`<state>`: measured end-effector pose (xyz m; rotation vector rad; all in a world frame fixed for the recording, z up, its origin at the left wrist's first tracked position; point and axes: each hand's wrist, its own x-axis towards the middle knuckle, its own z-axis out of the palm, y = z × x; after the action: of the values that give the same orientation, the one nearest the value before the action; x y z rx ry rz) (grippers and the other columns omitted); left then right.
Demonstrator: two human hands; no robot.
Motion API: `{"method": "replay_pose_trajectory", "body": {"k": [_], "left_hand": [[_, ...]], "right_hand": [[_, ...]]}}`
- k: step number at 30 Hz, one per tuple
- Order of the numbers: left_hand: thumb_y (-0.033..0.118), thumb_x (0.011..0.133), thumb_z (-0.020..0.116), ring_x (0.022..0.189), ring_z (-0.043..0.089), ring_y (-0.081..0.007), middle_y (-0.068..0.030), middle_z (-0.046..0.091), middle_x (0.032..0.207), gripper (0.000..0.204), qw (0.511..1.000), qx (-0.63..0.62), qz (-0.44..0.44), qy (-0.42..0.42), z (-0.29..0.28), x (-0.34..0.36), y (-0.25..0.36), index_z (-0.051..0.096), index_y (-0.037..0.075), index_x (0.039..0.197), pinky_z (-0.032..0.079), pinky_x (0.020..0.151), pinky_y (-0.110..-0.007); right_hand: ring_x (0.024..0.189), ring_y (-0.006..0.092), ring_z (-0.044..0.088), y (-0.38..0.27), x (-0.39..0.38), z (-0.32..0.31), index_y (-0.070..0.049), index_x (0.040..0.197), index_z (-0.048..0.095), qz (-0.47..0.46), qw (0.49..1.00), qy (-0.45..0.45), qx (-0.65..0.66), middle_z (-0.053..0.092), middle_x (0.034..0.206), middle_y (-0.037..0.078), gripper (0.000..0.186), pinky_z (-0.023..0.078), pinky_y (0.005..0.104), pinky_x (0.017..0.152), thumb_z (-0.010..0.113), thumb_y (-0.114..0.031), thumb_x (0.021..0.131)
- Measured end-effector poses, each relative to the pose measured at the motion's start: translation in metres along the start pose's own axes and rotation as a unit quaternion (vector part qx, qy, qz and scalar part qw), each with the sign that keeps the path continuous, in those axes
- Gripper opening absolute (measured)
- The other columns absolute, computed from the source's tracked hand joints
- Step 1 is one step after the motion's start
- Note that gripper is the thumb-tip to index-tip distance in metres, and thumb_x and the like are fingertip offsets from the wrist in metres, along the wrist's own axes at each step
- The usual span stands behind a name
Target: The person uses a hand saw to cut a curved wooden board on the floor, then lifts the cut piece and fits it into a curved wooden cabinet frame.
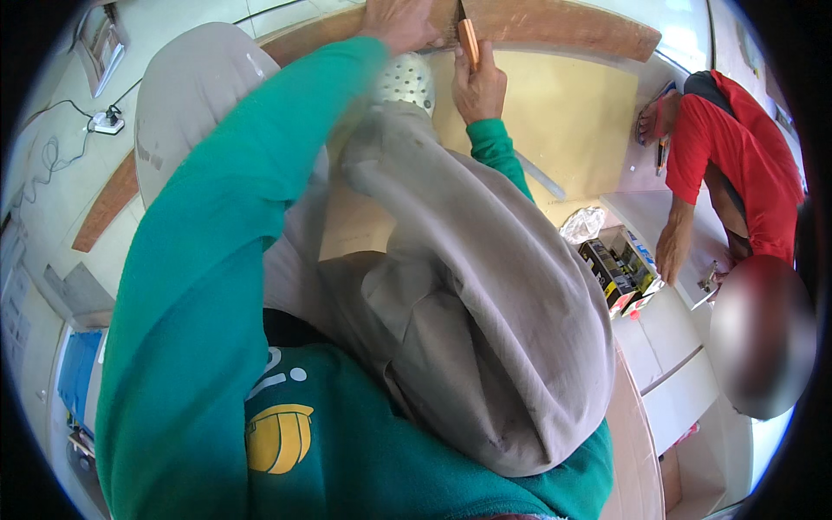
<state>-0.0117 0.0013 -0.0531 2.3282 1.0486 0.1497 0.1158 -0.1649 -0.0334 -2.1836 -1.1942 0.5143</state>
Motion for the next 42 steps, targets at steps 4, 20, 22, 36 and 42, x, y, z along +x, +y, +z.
{"method": "replay_pose_trajectory", "body": {"k": [4,20,22,36,42], "left_hand": [[0.038,0.089,0.081,0.142,0.048,-0.0473,-0.0304,0.055,0.149,0.094,1.0,-0.006,-0.012,-0.016,-0.006,0.001,-0.003,0.039,-0.003,0.163,0.034,0.121,-0.06],[0.036,0.089,0.078,0.152,0.042,-0.0432,-0.028,0.049,0.16,0.096,0.99,-0.033,-0.074,-0.118,-0.019,0.006,0.01,0.035,-0.001,0.166,0.03,0.127,-0.058],[0.038,0.089,0.079,0.151,0.042,-0.0439,-0.0283,0.049,0.159,0.097,0.995,-0.03,-0.056,-0.077,-0.015,0.006,0.004,0.035,-0.001,0.166,0.029,0.127,-0.058],[0.034,0.087,0.08,0.134,0.053,-0.0474,-0.0307,0.06,0.142,0.089,1.0,-0.009,-0.015,-0.02,-0.017,0.004,0.007,0.045,-0.004,0.159,0.038,0.116,-0.061],[0.036,0.087,0.082,0.144,0.049,-0.0471,-0.0313,0.055,0.15,0.092,0.999,-0.021,-0.041,-0.029,-0.02,0.001,0.01,0.043,-0.001,0.162,0.033,0.124,-0.061]], "right_hand": [[0.067,0.0424,0.071,0.037,-0.092,-0.032,-0.009,0.118,0.061,0.057,0.997,-0.04,-0.033,0.069,0.076,0.023,0.021,0.052,0.0515,0.061,0.067,-0.026,0.108],[0.071,0.0523,0.069,0.011,-0.009,0.002,-0.012,0.119,0.059,-0.057,0.997,0.034,-0.03,0.069,0.074,0.027,0.023,0.051,0.0618,0.061,0.068,-0.027,0.105],[0.072,0.0492,0.07,0.03,-0.072,-0.02,-0.013,0.121,0.06,0.038,0.998,-0.026,-0.04,0.07,0.076,0.023,0.022,0.054,0.0566,0.062,0.068,-0.028,0.107],[0.07,0.0522,0.068,-0.003,0.005,0.0,-0.011,0.112,0.056,-0.008,1.0,0.002,-0.03,0.068,0.071,0.026,0.023,0.05,0.0606,0.06,0.068,-0.03,0.106],[0.067,0.0451,0.069,0.025,-0.12,-0.057,-0.011,0.117,0.059,0.157,0.982,-0.084,-0.056,0.064,0.07,0.022,0.019,0.05,0.0534,0.059,0.067,-0.026,0.108]]}}
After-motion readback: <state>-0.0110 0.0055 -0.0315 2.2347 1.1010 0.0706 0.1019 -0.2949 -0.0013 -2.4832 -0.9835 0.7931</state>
